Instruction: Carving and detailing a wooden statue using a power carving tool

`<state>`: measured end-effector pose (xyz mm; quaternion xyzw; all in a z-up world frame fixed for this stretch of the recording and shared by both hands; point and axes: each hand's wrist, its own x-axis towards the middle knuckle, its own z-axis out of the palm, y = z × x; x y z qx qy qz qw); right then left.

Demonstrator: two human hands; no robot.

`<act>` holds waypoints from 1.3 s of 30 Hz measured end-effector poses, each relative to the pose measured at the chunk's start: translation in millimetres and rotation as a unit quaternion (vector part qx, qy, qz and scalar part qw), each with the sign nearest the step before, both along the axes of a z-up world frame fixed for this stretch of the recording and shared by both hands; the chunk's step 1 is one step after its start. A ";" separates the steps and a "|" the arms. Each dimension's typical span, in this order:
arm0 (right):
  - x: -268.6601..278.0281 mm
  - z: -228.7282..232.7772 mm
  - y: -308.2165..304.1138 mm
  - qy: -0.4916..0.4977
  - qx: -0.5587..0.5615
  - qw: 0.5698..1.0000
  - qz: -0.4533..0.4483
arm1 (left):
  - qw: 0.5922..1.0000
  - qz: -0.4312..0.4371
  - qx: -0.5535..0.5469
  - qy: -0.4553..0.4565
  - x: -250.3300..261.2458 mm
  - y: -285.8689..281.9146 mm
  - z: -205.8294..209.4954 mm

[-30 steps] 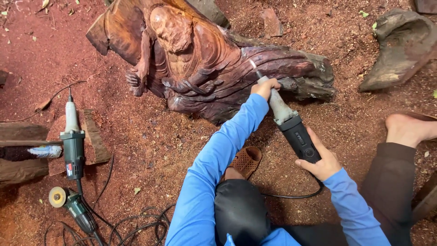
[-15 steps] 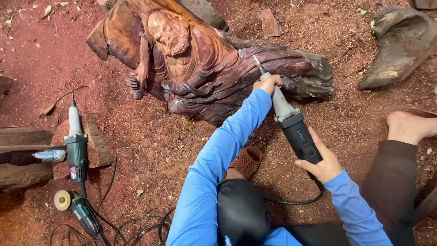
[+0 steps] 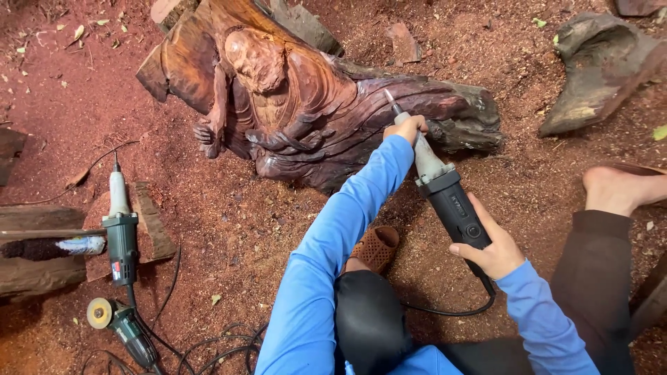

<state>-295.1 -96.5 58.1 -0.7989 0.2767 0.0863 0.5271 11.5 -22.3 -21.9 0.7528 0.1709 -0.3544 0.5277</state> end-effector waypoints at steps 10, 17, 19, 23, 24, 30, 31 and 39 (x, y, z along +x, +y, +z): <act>-20.2 12.7 -30.5 -0.116 -0.004 0.993 -0.005 | 0.998 0.049 -0.039 0.030 -8.8 4.2 41.3; -21.7 9.9 -14.6 -0.121 0.069 0.988 -0.071 | 0.994 0.057 -0.090 0.018 3.5 -3.3 3.8; -30.2 10.8 12.8 -0.136 0.105 0.980 -0.102 | 0.993 0.030 -0.110 0.002 -9.2 -3.8 29.6; -64.8 -22.2 83.0 -0.121 0.003 0.989 -0.090 | 0.977 0.053 -0.193 0.074 -64.4 8.7 66.5; -77.8 -38.9 100.2 -0.140 0.004 0.987 -0.081 | 0.942 0.037 -0.322 0.084 -87.0 20.8 69.9; -119.2 -62.2 128.9 -0.143 0.108 0.983 -0.049 | 0.934 0.038 -0.338 0.111 -130.4 82.8 65.9; -119.0 -67.7 128.2 -0.143 0.107 0.983 -0.050 | 0.934 0.037 -0.338 0.112 -129.1 89.9 65.0; -137.9 -90.5 105.2 -0.178 0.792 0.584 -0.002 | 0.837 0.156 -0.518 0.077 -87.5 183.9 54.3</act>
